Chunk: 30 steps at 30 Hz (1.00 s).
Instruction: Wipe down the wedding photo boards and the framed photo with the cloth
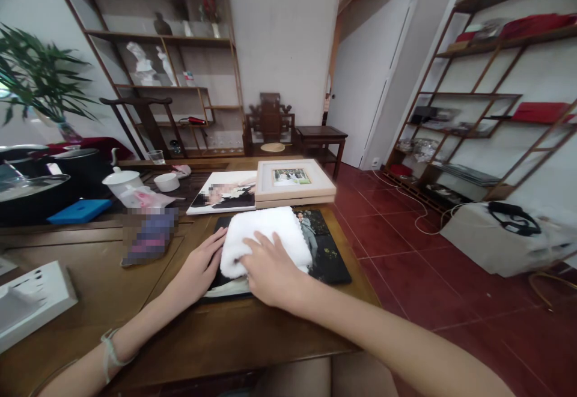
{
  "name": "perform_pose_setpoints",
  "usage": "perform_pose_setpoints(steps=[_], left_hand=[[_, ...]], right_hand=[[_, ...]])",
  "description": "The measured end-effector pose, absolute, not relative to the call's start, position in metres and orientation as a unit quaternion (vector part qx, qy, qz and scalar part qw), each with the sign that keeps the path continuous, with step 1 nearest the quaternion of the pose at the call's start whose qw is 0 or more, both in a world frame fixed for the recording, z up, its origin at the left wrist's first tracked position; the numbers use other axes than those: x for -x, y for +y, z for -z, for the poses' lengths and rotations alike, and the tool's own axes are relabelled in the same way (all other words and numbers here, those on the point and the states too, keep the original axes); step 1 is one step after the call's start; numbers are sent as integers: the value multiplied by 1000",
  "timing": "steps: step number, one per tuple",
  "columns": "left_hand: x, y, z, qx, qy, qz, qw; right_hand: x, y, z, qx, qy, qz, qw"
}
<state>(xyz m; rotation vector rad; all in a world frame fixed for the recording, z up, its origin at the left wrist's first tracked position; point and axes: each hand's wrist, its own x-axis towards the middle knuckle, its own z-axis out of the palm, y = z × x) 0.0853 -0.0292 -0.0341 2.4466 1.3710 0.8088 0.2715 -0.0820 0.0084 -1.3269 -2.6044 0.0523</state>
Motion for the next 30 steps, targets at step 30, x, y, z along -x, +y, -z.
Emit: perform_pose_setpoints(steps=[30], left_hand=[[-85, -33, 16, -720, 503, -408, 251]], right_hand=[[-271, -93, -13, 378, -921, -24, 87]])
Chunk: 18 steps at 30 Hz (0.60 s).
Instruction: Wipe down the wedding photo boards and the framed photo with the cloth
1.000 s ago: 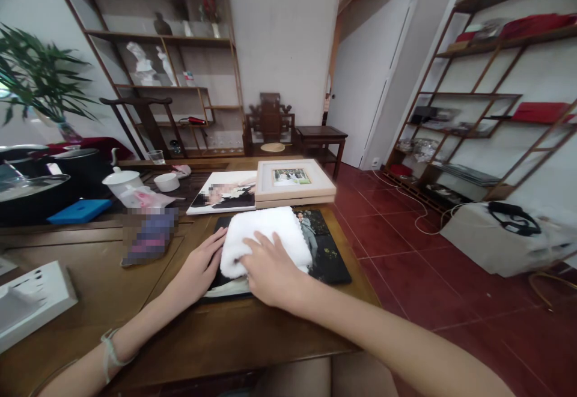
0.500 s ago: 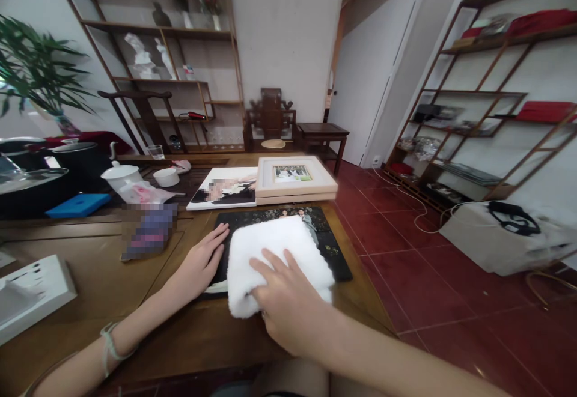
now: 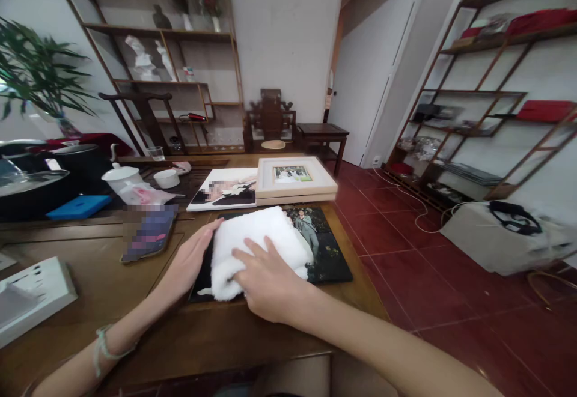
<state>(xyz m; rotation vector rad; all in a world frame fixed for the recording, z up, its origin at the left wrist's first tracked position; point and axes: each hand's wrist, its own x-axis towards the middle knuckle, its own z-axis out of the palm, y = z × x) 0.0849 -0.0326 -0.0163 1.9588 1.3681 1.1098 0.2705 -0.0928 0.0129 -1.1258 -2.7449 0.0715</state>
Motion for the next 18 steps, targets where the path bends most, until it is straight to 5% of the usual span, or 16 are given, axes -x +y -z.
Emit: perform_pose_setpoints(steps=[6, 12, 18], left_hand=[[-85, -34, 10, -707, 506, -403, 285], [-88, -34, 23, -804, 466, -336, 153], [-87, -33, 29, -836, 421, -322, 141]], right_hand=[[-295, -123, -20, 267, -956, -99, 67], [-335, -128, -17, 382, -906, -129, 128], [-334, -81, -20, 462, -859, -128, 181]])
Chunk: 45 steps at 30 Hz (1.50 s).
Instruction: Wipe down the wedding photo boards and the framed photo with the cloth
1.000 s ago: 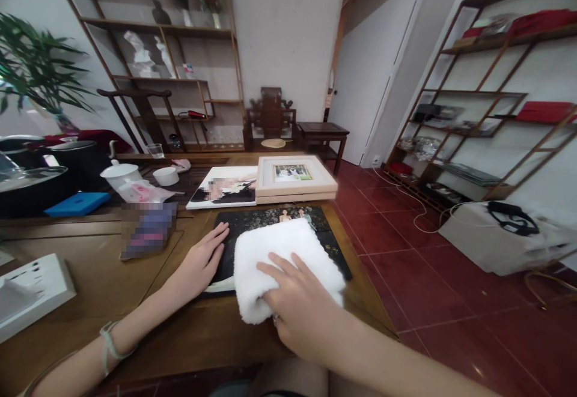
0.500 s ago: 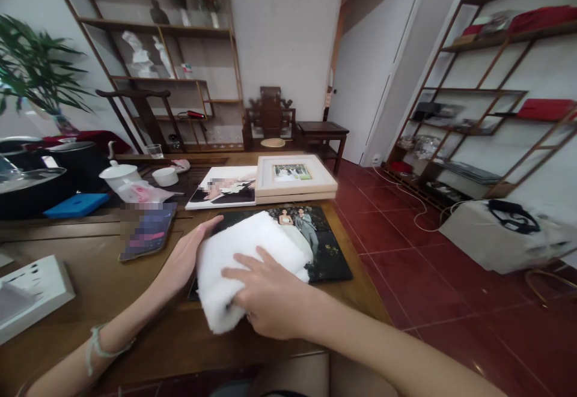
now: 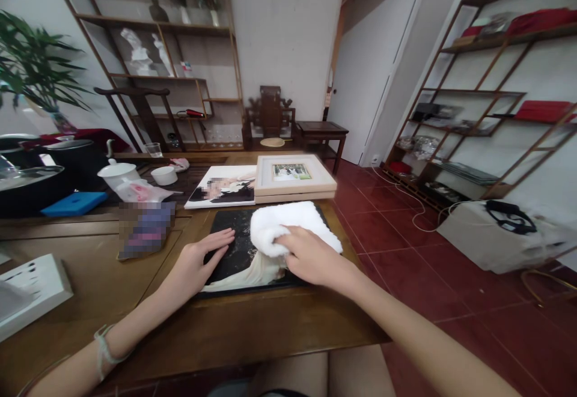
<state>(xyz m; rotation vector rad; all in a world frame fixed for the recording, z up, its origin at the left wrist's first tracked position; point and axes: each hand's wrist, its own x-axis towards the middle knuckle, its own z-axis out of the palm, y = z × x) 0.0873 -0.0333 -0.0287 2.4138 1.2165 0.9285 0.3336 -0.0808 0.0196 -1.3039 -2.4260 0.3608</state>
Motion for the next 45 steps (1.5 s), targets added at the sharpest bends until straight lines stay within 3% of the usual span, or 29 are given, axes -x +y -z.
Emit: perform_pose_setpoints(steps=[12, 22, 31, 34, 40, 45], left_hand=[[-85, -36, 21, -850, 407, -307, 135], [-85, -31, 30, -846, 397, -335, 119], [-85, -34, 26, -802, 470, -353, 105], [-83, -31, 20, -757, 515, -367, 167], [-75, -22, 5, -592, 540, -420, 427], [-71, -17, 2, -485, 555, -439, 514]], right_hand=[[-261, -20, -26, 401, -879, -165, 197], [-378, -74, 2, 550, -803, -89, 211], [-375, -171, 8, 528, -835, -38, 154], [-359, -178, 3, 503, -851, -49, 144], [-318, -124, -4, 477, -860, -76, 166], [-270, -64, -6, 449, -880, -35, 154]])
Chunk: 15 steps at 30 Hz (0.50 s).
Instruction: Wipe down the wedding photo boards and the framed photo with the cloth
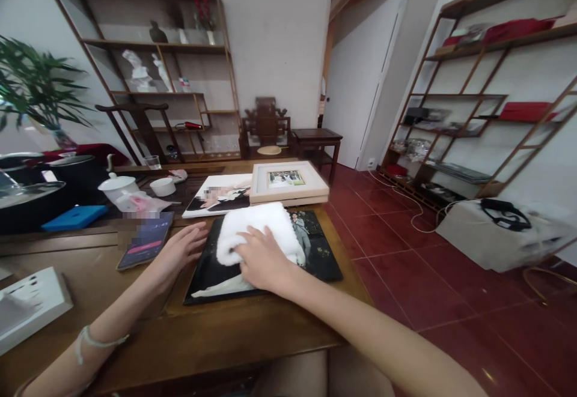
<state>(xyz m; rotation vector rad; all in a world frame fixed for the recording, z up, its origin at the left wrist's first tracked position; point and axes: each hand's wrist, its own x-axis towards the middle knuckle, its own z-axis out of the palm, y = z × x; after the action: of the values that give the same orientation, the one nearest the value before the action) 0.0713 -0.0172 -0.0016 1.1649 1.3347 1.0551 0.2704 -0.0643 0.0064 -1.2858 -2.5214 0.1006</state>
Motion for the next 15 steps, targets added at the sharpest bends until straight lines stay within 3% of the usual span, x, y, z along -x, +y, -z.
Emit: perform_pose_setpoints(steps=[8, 15], left_hand=[[-68, -17, -13, -405, 538, -441, 593], [-66, -28, -36, -382, 535, -396, 641]], right_hand=[[-260, -84, -10, 317, -940, -2, 127], [-291, -116, -4, 369, -913, -18, 172]])
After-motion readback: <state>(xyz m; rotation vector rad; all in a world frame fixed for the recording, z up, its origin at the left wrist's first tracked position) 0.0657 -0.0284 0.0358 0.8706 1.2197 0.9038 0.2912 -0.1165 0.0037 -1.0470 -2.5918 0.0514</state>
